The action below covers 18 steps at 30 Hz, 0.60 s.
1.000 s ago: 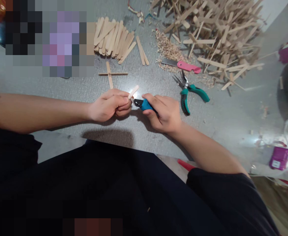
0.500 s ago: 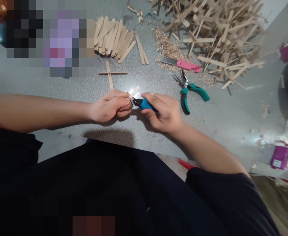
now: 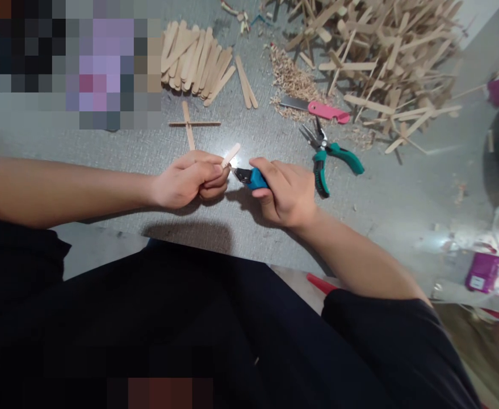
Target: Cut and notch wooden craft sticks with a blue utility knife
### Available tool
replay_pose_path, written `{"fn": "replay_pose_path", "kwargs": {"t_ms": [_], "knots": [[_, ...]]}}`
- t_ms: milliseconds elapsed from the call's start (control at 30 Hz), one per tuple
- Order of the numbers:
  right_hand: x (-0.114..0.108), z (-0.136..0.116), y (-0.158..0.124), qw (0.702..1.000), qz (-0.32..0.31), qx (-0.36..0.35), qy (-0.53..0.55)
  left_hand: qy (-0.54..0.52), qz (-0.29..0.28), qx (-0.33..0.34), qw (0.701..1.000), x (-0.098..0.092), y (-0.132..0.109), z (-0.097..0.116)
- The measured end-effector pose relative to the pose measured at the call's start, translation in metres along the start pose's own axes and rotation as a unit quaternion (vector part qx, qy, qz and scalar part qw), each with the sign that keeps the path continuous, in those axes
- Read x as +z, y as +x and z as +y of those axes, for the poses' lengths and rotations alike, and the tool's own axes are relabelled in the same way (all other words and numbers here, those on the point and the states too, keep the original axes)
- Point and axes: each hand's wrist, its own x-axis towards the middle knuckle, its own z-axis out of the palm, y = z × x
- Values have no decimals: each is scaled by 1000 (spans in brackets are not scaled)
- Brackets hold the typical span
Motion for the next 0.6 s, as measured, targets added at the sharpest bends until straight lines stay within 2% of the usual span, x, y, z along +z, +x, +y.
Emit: {"fn": "replay_pose_path", "kwargs": {"t_ms": [200,500,600], "knots": [[-5,-4,1,998,-42,32,15,-4,-24,21,999,0,1,0],[-5,-7,3,999,-33,39,15,-18,-37,-10,999,-2,-1,1],[-9,-11,7,998,-36,34,46,-10,-54,-7,998,-5,-2,0]]}}
